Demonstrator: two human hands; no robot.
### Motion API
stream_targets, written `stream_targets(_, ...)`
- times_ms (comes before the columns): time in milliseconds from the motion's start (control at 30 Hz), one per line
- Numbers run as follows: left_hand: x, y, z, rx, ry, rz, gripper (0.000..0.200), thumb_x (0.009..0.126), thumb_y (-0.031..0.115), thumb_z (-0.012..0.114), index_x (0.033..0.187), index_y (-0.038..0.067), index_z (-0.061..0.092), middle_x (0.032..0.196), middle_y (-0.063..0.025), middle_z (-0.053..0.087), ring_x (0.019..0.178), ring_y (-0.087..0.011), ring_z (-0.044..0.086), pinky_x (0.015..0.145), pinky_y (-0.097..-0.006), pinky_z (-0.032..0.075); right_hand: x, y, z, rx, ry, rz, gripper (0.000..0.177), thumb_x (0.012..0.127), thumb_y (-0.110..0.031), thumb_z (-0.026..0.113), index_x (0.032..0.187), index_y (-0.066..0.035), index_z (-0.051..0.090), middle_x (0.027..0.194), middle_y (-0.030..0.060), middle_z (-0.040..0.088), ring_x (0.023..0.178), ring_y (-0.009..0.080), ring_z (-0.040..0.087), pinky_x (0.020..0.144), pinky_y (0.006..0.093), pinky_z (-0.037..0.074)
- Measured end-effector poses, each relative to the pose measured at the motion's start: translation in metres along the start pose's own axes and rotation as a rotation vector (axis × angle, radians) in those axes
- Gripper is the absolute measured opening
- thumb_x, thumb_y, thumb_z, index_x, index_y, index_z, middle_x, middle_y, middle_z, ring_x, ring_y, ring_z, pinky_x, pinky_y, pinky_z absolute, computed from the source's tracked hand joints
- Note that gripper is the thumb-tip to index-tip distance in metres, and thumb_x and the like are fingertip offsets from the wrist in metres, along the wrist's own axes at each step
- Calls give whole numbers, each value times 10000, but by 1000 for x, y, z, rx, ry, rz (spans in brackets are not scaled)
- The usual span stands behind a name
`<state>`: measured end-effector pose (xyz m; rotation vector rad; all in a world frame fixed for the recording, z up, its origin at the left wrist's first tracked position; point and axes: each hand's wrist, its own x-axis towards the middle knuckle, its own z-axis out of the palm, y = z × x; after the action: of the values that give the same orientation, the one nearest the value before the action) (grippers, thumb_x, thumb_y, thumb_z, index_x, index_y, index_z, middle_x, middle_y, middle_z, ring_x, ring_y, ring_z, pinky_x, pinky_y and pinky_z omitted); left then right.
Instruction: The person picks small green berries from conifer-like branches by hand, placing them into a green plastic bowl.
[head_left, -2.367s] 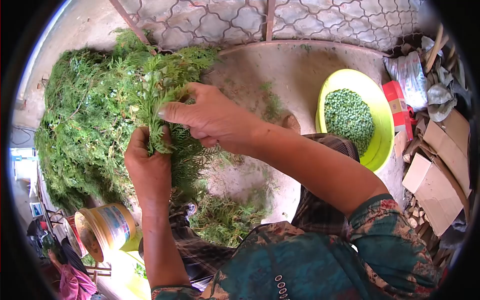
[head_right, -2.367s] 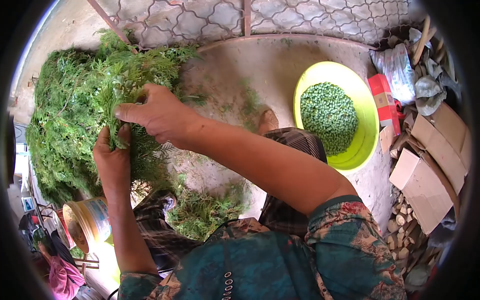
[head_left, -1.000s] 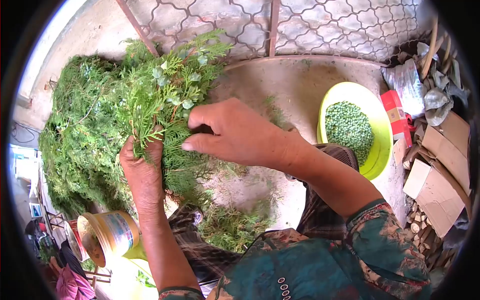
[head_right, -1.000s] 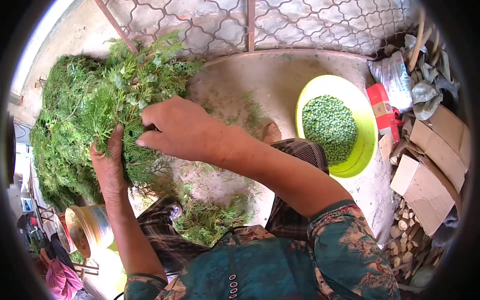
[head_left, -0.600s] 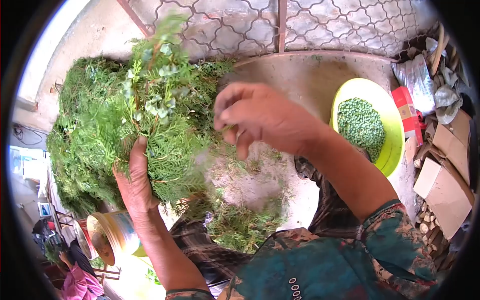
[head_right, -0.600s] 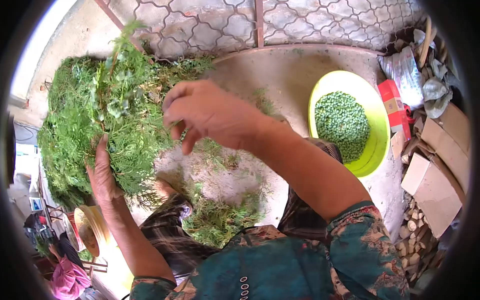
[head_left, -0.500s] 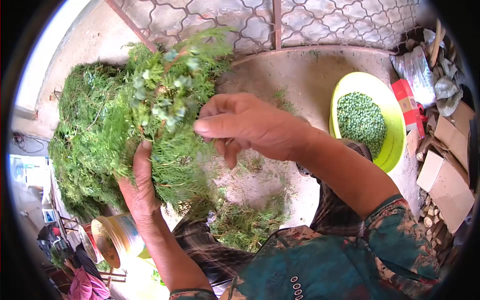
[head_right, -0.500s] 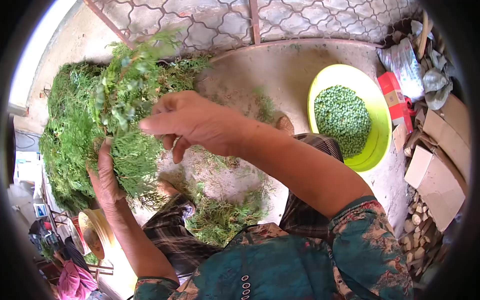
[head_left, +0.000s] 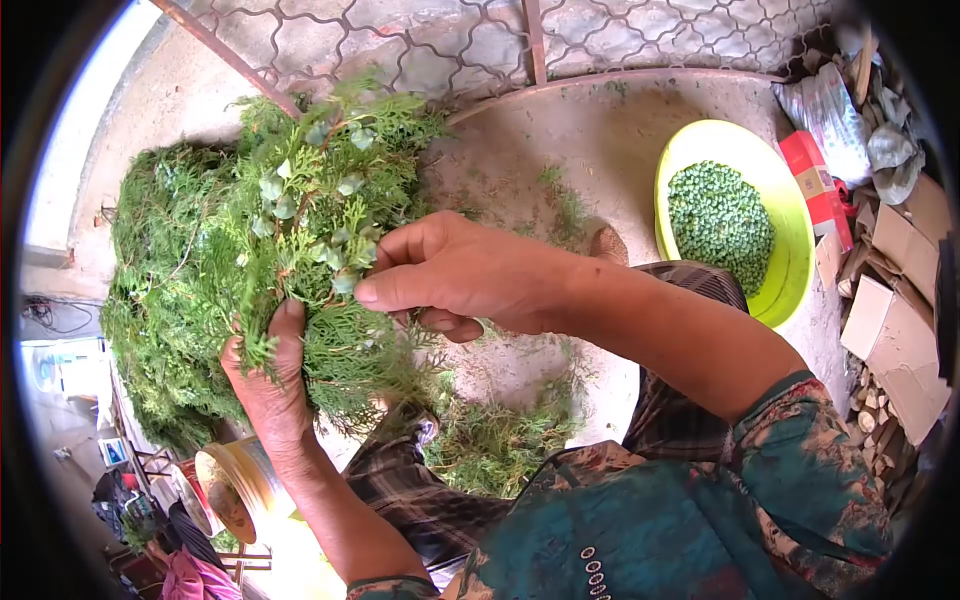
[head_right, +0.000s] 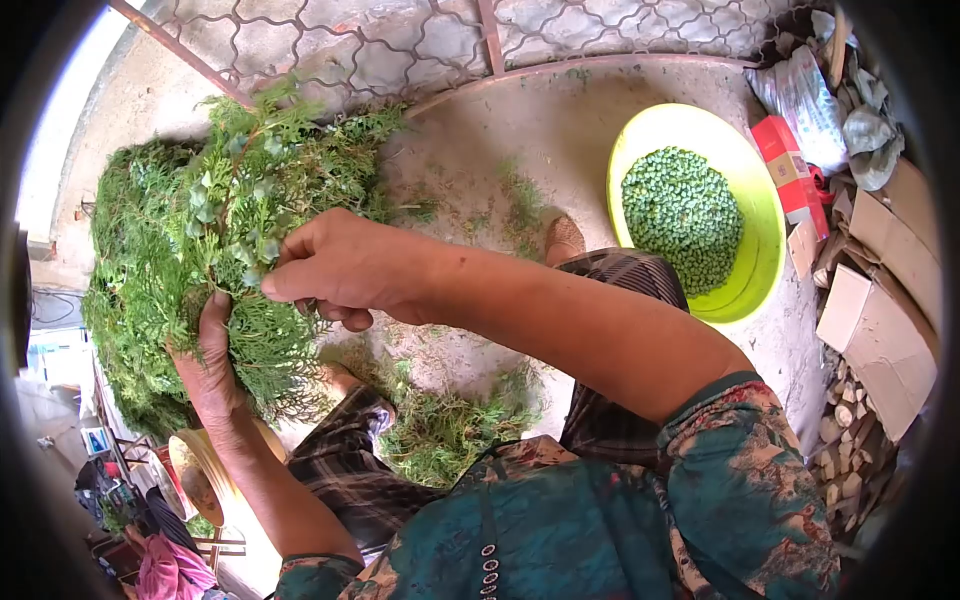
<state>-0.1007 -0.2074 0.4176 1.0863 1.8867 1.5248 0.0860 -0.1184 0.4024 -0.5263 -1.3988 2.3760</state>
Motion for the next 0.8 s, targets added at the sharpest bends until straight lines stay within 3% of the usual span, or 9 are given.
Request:
stream_targets(133, 0, -9, 2, -35, -27, 89, 234, 740, 35, 683, 963, 4, 619, 855, -11, 621, 719, -99, 532, 681, -240, 428, -3, 2, 6, -36, 26, 9, 271, 832, -272, 582, 849, -2, 562, 659, 5, 511, 455, 72, 419, 403, 230, 346)
stream_targets(267, 5, -20, -14, 138, -37, 146, 281, 742, 57, 691, 1012, 19, 624, 889, -35, 624, 776, -114, 553, 732, -267, 437, -3, 6, 2, 16, -19, 39, 237, 801, -212, 563, 844, 20, 547, 627, 23, 499, 459, 81, 425, 388, 237, 349)
stream_targets(333, 9, -9, -20, -34, -46, 79, 330, 736, 70, 694, 1049, 14, 609, 923, -49, 620, 837, -131, 554, 791, -286, 429, -5, 5, -18, 123, -41, 3, 191, 777, -191, 558, 782, -1, 541, 636, 35, 504, 492, 90, 455, 389, 239, 371)
stream_targets(400, 6, 3, -20, -23, 148, 54, 376, 726, 122, 717, 1064, 5, 601, 951, -70, 617, 918, -140, 548, 859, -285, 411, -9, 4, -23, 227, -67, -33, 154, 754, -171, 554, 719, -21, 535, 646, 46, 510, 524, 100, 484, 389, 240, 392)
stream_targets(500, 4, 1, -17, 108, 184, 26, 341, 741, 142, 713, 1035, 2, 613, 913, -66, 626, 869, -138, 561, 820, -279, 424, -7, 4, -12, 184, -58, 36, 262, 765, -228, 570, 824, 17, 497, 656, 64, 507, 492, 113, 461, 389, 255, 382)
stream_targets(567, 5, -2, -18, 99, -35, 137, 313, 746, 158, 716, 1001, 4, 619, 866, -49, 623, 783, -127, 558, 745, -278, 434, -10, 2, 0, 171, -60, 55, 315, 778, -274, 592, 837, 22, 501, 651, 60, 502, 501, 111, 463, 400, 251, 388)
stream_targets(633, -3, 1, -11, 114, -22, 132, 277, 752, 156, 710, 972, 12, 623, 838, -32, 616, 746, -113, 545, 701, -259, 427, -8, 2, 4, 156, -98, 58, 454, 802, -400, 629, 878, 31, 511, 636, 26, 470, 523, 98, 464, 428, 229, 393)
stream_targets(700, -8, 1, -7, 190, -21, 132, 180, 774, 140, 681, 899, 25, 624, 786, -2, 591, 697, -81, 508, 634, -230, 409, -1, 4, 7, 180, -100, 43, 436, 806, -397, 631, 875, 17, 511, 634, 10, 458, 518, 88, 446, 421, 224, 375)
stream_targets(800, -2, -7, -16, 104, -107, 176, 163, 780, 131, 663, 896, 24, 624, 795, -1, 593, 697, -92, 518, 645, -241, 419, 2, 8, 9, 185, -44, 5, 390, 810, -382, 639, 859, -16, 515, 630, -19, 436, 509, 66, 408, 407, 218, 330)
